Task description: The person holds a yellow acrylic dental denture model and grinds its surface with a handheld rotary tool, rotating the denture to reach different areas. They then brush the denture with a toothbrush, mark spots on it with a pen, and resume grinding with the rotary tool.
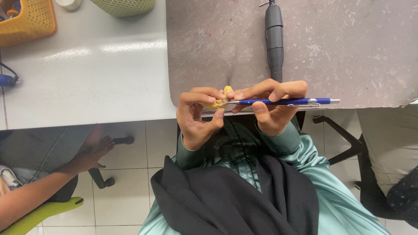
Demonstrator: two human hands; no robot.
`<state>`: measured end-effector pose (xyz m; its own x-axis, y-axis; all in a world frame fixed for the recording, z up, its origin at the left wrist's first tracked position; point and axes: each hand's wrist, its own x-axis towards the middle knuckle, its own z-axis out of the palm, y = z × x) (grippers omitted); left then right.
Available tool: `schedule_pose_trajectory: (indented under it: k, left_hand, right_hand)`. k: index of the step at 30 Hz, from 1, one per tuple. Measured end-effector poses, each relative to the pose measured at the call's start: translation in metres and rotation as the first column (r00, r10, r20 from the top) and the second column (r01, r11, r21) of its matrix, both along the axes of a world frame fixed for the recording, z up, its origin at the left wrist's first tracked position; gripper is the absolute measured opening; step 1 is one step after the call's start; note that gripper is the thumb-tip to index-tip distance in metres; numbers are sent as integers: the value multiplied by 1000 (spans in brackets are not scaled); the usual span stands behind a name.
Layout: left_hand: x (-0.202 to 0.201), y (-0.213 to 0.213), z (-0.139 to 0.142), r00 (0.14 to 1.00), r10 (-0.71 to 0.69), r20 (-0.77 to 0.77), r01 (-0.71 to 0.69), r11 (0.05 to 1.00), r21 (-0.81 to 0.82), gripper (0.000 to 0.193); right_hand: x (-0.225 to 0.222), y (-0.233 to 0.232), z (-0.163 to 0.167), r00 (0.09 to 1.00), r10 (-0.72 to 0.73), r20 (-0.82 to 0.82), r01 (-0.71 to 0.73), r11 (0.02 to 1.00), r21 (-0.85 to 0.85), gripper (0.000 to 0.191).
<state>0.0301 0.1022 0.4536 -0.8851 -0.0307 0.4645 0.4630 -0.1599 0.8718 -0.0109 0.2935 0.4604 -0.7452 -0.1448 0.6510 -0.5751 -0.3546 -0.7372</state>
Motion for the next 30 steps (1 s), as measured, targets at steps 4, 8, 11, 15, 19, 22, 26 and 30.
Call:
schedule_pose_trajectory:
  k: [4,8,11,15,19,22,26,30]
  left_hand:
    - [0,-1,0,999,-13,-45,13,1000,-3,44]
    - [0,-4,-1,999,-38,-33,39,999,12,44]
    - [0,-4,-2,999,-42,-20,43,999,24,45]
    - [0,-4,-4,999,-46,-12,47,998,31,45]
    - [-1,-4,-6,998,-46,-40,46,999,8,45]
    - [-1,-3,-6,999,-35,-27,36,999,18,44]
    - [0,-2,-4,1000,-16,-15,16,1000,22,45]
    - [0,-2,-3,1000,-20,-7,20,1000,21,45]
  right_hand:
    - [0,-1,-1,1000,-14,-16,13,999,-48,30]
    - [1,-1,-3,995,-87,-43,86,996,-20,31]
    - [0,-2,-5,995,-72,-73,70,997,-36,34]
    - [-1,-3,-8,994,-69,-83,66,997,-42,37]
    - [-2,-4,-10,993,-60,-99,56,998,-43,37]
    - [-4,-5,-12,989,-57,-134,50,997,-53,37]
    - [-6,-5,-15,989,-47,-138,40,998,-53,38]
    - [-7,-5,-16,986,-38,-163,32,999,-40,37]
